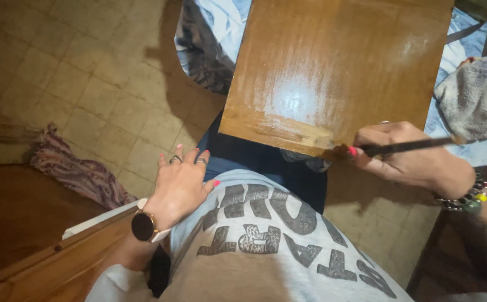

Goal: Applying a finish or stain to a wooden board using a brush

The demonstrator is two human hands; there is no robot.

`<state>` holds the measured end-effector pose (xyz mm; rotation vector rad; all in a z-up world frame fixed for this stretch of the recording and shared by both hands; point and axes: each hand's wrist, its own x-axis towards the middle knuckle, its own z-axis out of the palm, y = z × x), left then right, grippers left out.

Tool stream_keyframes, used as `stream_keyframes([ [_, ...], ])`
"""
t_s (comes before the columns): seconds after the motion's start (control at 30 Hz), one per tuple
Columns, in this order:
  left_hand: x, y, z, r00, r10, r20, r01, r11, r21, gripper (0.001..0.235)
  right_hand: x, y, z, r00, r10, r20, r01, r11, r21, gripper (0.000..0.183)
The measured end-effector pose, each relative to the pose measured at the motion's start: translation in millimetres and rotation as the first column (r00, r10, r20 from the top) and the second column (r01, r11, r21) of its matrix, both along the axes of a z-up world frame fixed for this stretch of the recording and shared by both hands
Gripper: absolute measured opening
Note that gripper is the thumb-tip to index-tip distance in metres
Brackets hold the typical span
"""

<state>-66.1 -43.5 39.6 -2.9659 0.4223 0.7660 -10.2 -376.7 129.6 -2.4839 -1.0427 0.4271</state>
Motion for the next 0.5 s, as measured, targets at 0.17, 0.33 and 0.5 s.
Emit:
stream_keyframes([
  [0.17,3.0,-6.4,31.0,0.903,-0.043,0.428,-0.018,0.99,0.139,0.065,12.8,32.9,4.1,0.995,-0.088,-0.035,0.094,0.955,0.282,0.036],
  [0.33,14.6,-12.4,49.9,0.799,-0.034,0.6,0.041,0.999,0.003,0.06,21.7,60.7,-18.9,0.998,0.058,0.011,-0.058,0.925,0.377,0.024],
  [0.5,19.5,-16.7,50.4,0.814,0.008,0.581,0.162,0.957,-0.239,0.057,5.5,25.9,-14.4,0.999,0.007,-0.038,0.002,0.973,0.233,0.04],
])
